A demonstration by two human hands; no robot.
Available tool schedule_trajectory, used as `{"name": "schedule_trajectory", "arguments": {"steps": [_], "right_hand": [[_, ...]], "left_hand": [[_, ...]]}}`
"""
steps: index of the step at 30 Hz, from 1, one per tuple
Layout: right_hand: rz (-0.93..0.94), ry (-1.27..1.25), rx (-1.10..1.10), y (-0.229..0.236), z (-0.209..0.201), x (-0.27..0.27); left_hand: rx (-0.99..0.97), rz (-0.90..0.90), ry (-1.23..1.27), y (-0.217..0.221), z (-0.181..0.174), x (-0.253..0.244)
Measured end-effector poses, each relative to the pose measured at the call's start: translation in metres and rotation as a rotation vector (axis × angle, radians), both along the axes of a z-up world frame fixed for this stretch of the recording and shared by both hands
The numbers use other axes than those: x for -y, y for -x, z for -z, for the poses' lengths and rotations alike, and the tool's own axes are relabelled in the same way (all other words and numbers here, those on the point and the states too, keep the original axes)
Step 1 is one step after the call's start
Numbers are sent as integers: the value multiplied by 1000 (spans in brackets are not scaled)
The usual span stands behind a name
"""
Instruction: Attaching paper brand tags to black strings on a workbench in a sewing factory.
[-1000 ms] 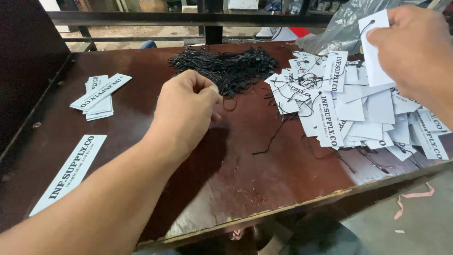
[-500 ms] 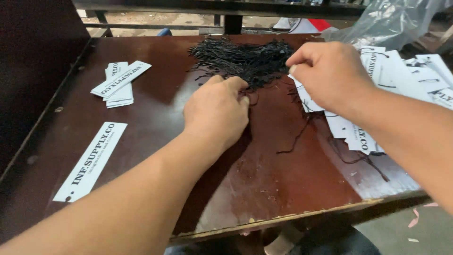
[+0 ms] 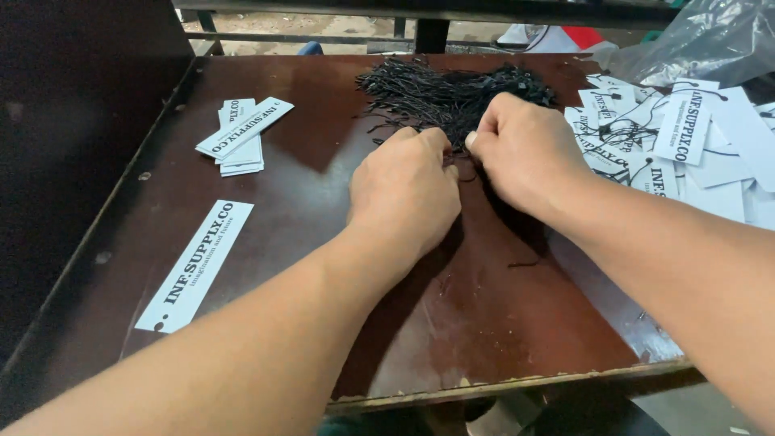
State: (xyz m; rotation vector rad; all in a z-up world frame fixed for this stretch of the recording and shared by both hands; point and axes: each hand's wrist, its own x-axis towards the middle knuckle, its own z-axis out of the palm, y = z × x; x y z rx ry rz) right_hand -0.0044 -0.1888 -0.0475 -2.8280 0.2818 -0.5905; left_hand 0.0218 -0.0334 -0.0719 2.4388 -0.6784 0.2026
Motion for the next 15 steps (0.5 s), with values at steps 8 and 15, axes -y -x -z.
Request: {"name": "schedule_trajectory", "arguments": {"steps": [8,15], "right_hand": [[105,-623,150,19,-27,-8],[113,-692,133,46,-26,-12]], "left_hand": [[-56,-37,17,6,-8,1],[-74,-56,46,12,-16,4]]}}
